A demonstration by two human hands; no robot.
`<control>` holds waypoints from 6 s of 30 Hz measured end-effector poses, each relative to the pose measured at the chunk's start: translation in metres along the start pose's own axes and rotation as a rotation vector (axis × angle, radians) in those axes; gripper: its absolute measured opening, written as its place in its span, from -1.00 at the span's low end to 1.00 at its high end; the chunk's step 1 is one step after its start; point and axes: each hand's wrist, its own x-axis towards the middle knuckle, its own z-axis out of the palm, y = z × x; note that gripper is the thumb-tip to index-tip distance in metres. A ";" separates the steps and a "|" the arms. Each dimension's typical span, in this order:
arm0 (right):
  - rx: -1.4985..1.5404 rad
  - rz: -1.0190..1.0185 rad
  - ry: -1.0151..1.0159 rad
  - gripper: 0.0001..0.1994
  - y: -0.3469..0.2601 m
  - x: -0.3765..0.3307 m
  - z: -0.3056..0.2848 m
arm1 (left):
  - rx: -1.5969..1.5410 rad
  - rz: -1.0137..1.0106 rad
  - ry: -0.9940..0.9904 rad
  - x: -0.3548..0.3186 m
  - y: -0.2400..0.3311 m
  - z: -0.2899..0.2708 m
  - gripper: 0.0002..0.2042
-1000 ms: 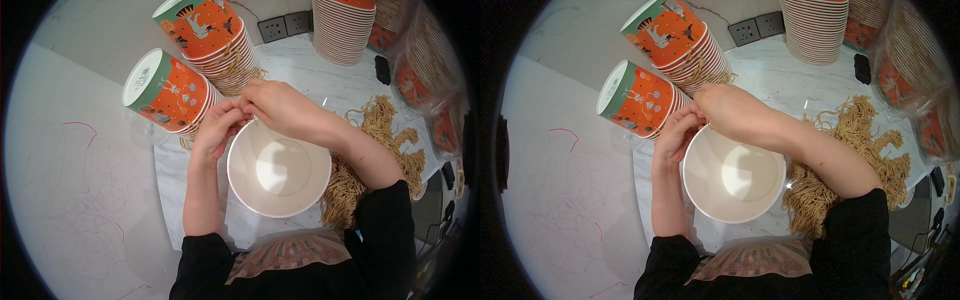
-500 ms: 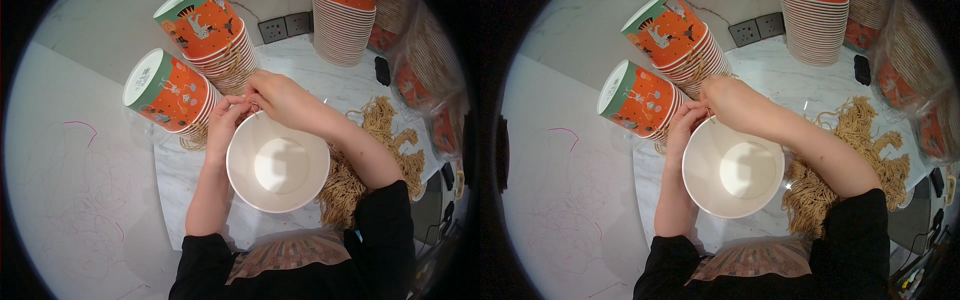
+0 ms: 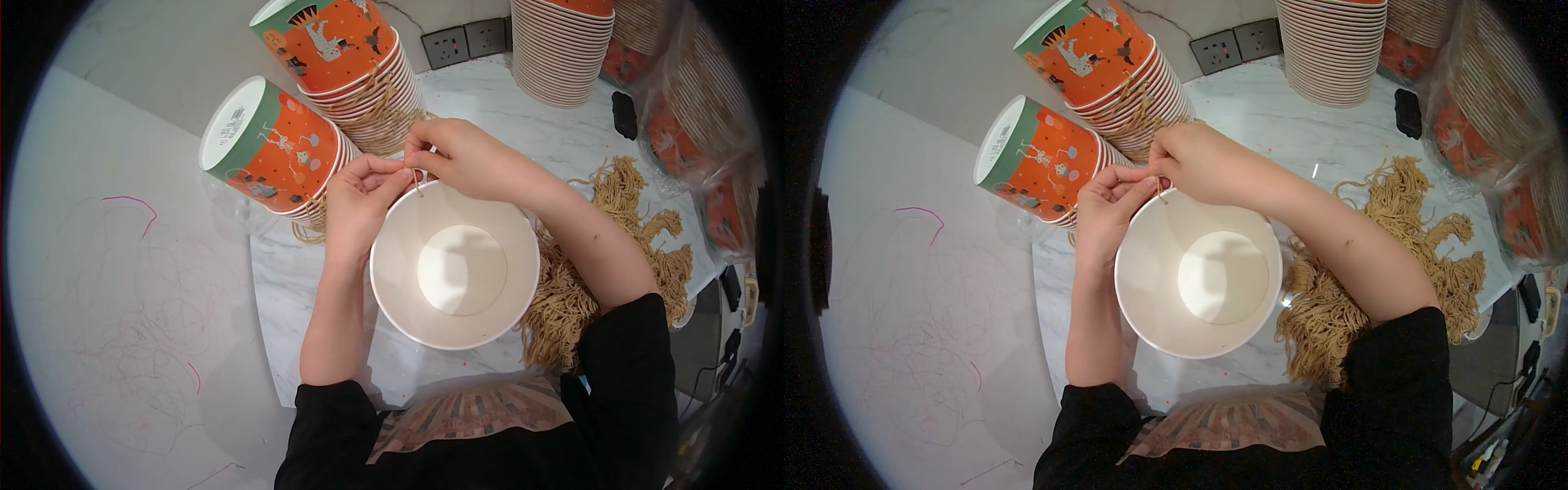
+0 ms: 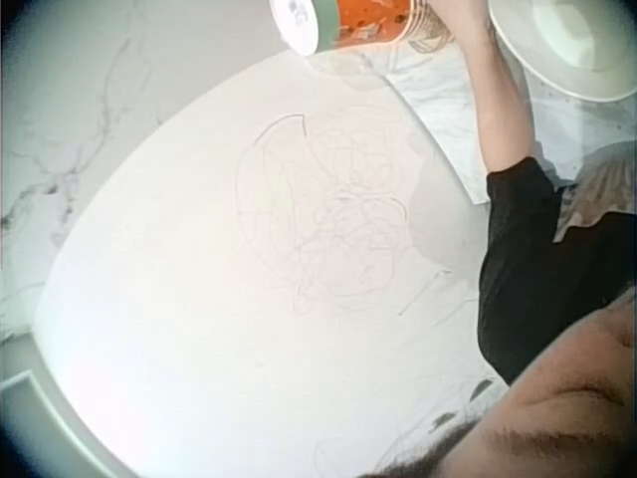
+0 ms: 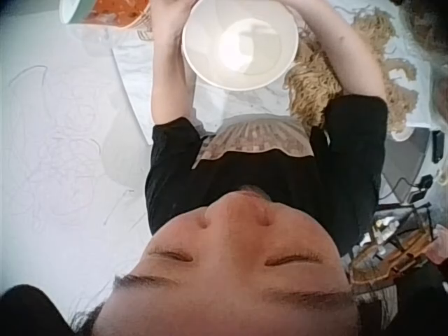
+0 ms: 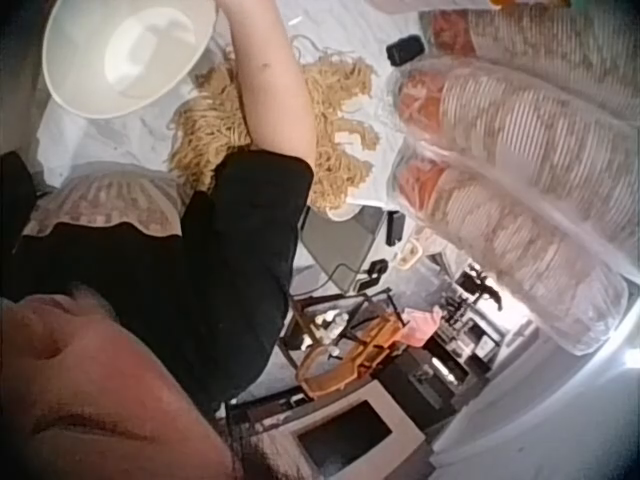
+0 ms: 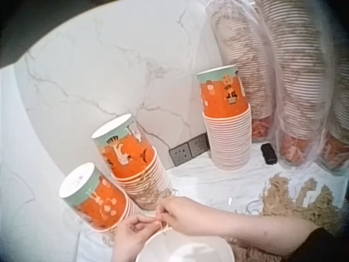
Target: Threading string through pre-punched holes in paper cups to assemble handles.
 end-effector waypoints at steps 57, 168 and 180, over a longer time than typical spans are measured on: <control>0.476 0.165 -0.171 -0.86 -0.003 0.001 -0.002 | 0.293 0.095 0.004 -0.022 0.033 -0.008 -0.88; 0.639 0.322 -0.715 -0.79 0.021 0.007 0.018 | 0.724 0.267 0.027 -0.011 0.027 -0.027 -0.89; 1.387 0.140 -0.111 -0.68 0.027 0.019 -0.018 | 0.635 0.361 -0.087 -0.016 0.036 -0.032 -0.92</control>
